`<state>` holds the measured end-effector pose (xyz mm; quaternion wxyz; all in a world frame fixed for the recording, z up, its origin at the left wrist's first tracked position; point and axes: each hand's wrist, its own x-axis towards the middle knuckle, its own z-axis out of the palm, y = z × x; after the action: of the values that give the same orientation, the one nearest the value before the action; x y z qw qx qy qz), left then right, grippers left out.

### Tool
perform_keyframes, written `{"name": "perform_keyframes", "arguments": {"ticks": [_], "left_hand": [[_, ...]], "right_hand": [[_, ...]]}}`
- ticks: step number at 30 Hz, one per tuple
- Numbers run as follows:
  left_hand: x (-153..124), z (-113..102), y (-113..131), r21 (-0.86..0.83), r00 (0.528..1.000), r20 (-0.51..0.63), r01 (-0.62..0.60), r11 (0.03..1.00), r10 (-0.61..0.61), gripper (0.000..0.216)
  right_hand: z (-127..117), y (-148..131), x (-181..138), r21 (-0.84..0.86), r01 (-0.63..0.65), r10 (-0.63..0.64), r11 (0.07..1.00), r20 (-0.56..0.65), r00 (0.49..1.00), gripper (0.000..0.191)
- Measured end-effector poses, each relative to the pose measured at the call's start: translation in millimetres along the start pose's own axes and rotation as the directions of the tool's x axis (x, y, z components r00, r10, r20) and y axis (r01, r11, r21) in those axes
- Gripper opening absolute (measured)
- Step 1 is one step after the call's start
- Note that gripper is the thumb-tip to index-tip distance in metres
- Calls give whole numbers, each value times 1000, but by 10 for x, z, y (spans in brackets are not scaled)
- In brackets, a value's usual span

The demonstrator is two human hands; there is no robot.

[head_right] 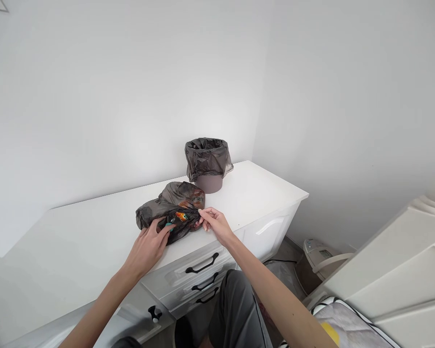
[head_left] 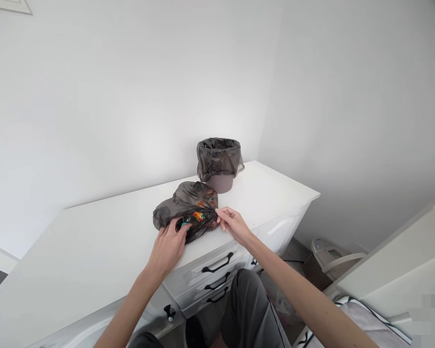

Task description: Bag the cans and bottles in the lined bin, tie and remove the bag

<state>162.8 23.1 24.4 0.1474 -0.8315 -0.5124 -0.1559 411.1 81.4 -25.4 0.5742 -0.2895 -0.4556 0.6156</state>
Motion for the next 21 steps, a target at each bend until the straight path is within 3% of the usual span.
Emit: {"name": "perform_keyframes", "arguments": {"ticks": [8, 15, 21], "left_hand": [[-32, 21, -20, 20, 994, -50, 101, 995, -100, 42], [-39, 7, -2, 49, 993, 41, 107, 993, -109, 39], [-41, 59, -25, 70, 997, 26, 71, 995, -73, 39]], "right_hand": [[11, -6, -5, 3, -9, 9, 1000, -2, 1000, 38], [27, -13, -21, 3, -10, 10, 1000, -1, 1000, 38], [25, -14, -18, -1, -11, 11, 1000, -8, 1000, 38]]}}
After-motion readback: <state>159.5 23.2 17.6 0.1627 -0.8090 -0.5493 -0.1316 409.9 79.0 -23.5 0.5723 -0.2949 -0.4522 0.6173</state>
